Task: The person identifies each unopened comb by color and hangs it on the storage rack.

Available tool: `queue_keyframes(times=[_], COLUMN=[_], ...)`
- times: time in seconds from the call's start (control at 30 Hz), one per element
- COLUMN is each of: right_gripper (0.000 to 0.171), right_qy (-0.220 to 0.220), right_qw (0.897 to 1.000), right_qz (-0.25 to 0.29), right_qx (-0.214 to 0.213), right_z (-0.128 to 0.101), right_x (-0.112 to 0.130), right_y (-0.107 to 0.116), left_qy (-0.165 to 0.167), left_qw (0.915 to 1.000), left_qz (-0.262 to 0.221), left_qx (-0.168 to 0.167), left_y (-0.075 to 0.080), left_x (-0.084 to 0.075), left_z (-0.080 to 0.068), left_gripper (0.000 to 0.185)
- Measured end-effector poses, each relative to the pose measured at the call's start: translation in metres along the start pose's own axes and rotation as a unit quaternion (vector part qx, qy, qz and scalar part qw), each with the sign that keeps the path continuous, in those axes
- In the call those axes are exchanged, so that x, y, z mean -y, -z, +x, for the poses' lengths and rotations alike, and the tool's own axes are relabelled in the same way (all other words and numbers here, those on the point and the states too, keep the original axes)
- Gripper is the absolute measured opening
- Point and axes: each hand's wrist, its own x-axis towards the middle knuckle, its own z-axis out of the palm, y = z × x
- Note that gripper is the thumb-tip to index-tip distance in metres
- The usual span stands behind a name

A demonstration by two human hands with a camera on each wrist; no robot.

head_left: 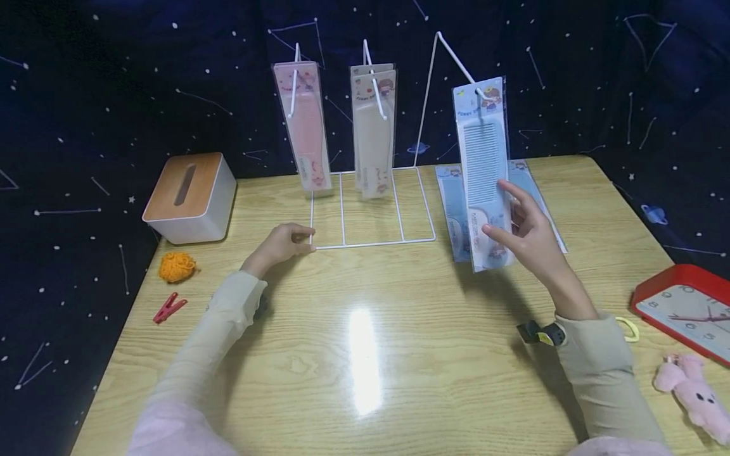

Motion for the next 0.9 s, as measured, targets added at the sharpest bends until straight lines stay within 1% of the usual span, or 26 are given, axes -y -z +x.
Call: queue_keyframes(times=[0.1, 0.23, 0.4, 0.5, 0.6, 0.7, 0.9], right_gripper=[0.072, 0.072, 0.069, 0.067, 0.067, 0.067, 0.07], right_qy=[-0.018, -0.048, -0.078, -0.094, -0.108, -0.111, -0.113], right_qw=[1.0, 0.998, 0.996, 0.994, 0.993, 0.992, 0.991], right_qz=[0.002, -0.013, -0.031, -0.033, -0.024, -0.013, -0.007], right_qx=[0.016, 0.032, 0.037, 0.041, 0.05, 0.06, 0.067], right_z=[0.024, 0.057, 0.093, 0.11, 0.12, 0.126, 0.129], right_x=[-0.009, -0.02, -0.03, -0.033, -0.037, -0.042, -0.049], right_y=[-0.005, -0.011, -0.017, -0.02, -0.021, -0.022, -0.024], left_qy=[-0.003, -0.011, -0.018, -0.017, -0.011, -0.009, -0.011], left_qw=[1.0, 0.9999, 0.9997, 0.9997, 0.9998, 0.9999, 0.9999], left_qz=[0.003, -0.001, -0.013, -0.015, -0.013, -0.009, -0.004], left_qx=[-0.003, -0.008, -0.012, -0.01, -0.006, -0.007, -0.008], left_y=[0.001, 0.001, 0.0, 0.0, 0.0, 0.0, 0.0], left_x=[0.0, 0.0, 0.003, 0.004, 0.004, 0.003, 0.003], left_z=[0.0, 0.0, 0.002, 0.002, 0.002, 0.001, 0.002], left_gripper=[0.048, 0.047, 0.046, 0.046, 0.047, 0.047, 0.047])
